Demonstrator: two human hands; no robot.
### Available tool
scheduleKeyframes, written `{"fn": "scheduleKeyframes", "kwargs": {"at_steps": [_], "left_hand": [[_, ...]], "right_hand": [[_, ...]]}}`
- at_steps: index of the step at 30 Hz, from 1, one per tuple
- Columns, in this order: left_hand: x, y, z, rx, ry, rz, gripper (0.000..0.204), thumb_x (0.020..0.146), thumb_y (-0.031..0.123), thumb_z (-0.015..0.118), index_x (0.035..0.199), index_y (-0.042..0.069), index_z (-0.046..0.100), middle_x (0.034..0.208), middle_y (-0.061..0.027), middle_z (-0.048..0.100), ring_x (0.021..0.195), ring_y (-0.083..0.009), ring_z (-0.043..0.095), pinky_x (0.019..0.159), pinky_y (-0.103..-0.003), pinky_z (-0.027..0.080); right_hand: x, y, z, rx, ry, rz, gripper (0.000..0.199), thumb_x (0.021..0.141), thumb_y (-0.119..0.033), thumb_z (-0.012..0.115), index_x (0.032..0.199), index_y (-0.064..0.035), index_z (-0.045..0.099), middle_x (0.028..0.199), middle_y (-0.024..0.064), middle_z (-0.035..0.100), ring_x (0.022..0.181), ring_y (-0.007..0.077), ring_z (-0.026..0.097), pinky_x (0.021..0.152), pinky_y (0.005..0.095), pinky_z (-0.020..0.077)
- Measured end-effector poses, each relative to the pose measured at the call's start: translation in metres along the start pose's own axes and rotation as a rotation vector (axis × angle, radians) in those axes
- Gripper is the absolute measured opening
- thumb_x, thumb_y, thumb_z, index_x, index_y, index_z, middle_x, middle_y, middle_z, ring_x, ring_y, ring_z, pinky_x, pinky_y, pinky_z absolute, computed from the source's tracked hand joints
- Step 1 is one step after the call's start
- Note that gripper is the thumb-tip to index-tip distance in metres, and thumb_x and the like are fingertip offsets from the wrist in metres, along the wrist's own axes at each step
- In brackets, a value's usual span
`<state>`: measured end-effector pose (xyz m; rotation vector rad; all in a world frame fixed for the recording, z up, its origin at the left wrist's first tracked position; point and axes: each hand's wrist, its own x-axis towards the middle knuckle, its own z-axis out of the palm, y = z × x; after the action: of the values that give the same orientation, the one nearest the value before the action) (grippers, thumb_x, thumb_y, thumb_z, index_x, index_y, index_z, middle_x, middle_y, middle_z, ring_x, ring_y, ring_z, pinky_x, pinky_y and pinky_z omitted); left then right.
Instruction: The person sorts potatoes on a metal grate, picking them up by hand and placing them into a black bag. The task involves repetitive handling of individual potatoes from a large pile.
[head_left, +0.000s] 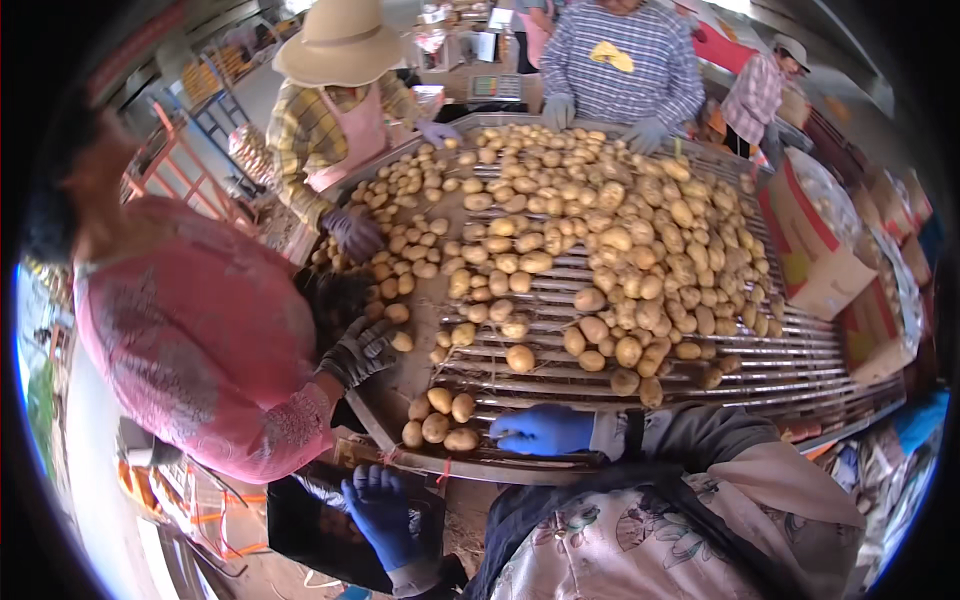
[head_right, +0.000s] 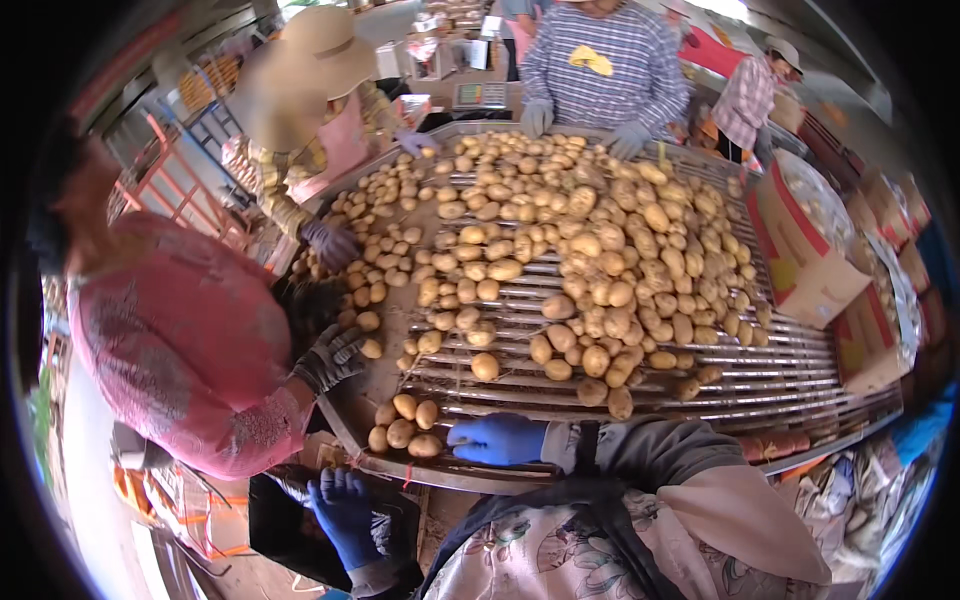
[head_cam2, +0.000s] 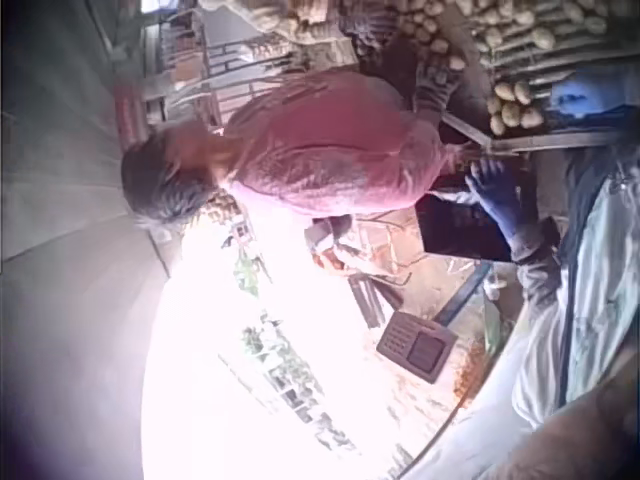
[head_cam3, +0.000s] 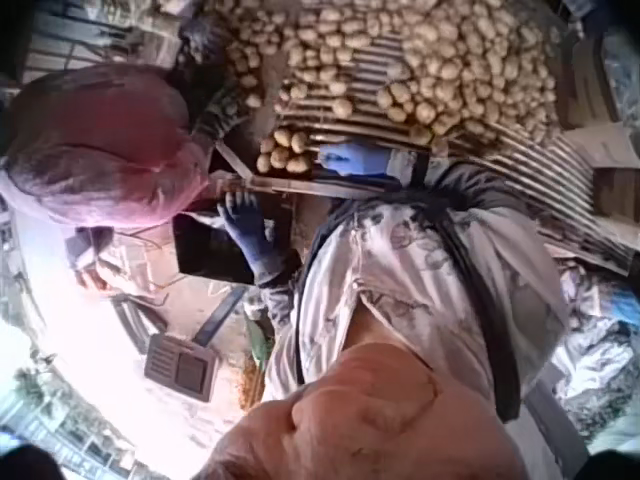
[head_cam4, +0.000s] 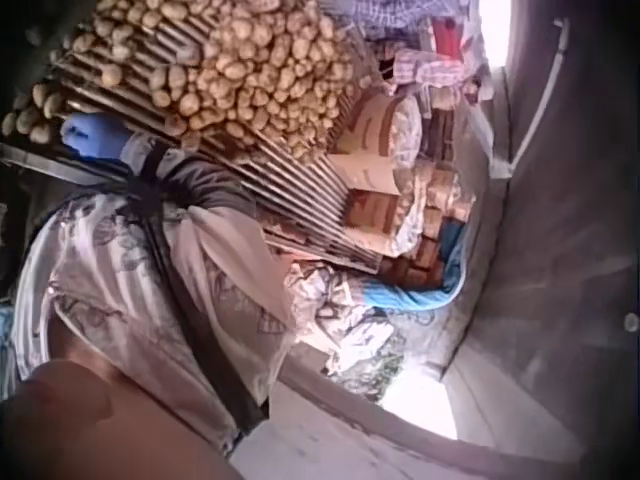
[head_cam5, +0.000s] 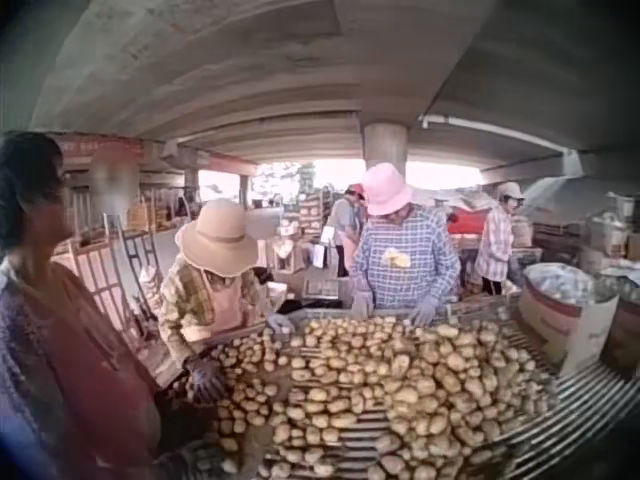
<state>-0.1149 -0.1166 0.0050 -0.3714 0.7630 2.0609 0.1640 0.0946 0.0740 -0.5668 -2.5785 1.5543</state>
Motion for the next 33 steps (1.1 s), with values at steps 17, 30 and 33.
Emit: {"fn": "scheduleKeyframes", "kwargs": {"at_steps": [17,30,33], "left_hand": [[-0.044,-0.177,0.075,0.189,-0.458,-0.324,0.048,0.1,0.048,0.051,0.125,0.008,0.061,0.108,-0.0121,0.069,0.094,-0.0287,0.066,0.084,-0.048,0.055],[-0.034,-0.187,0.078,0.205,-0.408,-0.352,0.037,0.101,0.035,0.051,0.124,0.008,0.06,0.113,-0.0138,0.064,0.098,-0.0277,0.062,0.085,-0.047,0.053],[-0.029,-0.189,0.078,0.196,-0.399,-0.404,0.034,0.102,0.032,0.05,0.123,0.007,0.059,0.109,-0.0121,0.063,0.097,-0.0257,0.059,0.085,-0.045,0.051]], "right_hand": [[-0.15,0.095,-0.226,-0.974,0.774,0.502,0.059,0.093,-0.051,0.06,0.137,-0.0119,0.049,0.124,0.0195,0.058,0.105,0.0369,0.061,0.072,0.0454,0.0546],[-0.052,0.086,-0.074,-0.575,0.575,0.121,0.08,0.08,-0.028,0.075,0.149,-0.0108,0.036,0.141,0.0217,0.04,0.112,0.039,0.058,0.091,0.049,0.0521],[-0.029,0.071,-0.048,-0.465,0.52,-0.106,0.076,0.084,-0.025,0.072,0.15,-0.0148,0.036,0.14,0.0243,0.044,0.113,0.0386,0.059,0.089,0.0486,0.0532]]}}
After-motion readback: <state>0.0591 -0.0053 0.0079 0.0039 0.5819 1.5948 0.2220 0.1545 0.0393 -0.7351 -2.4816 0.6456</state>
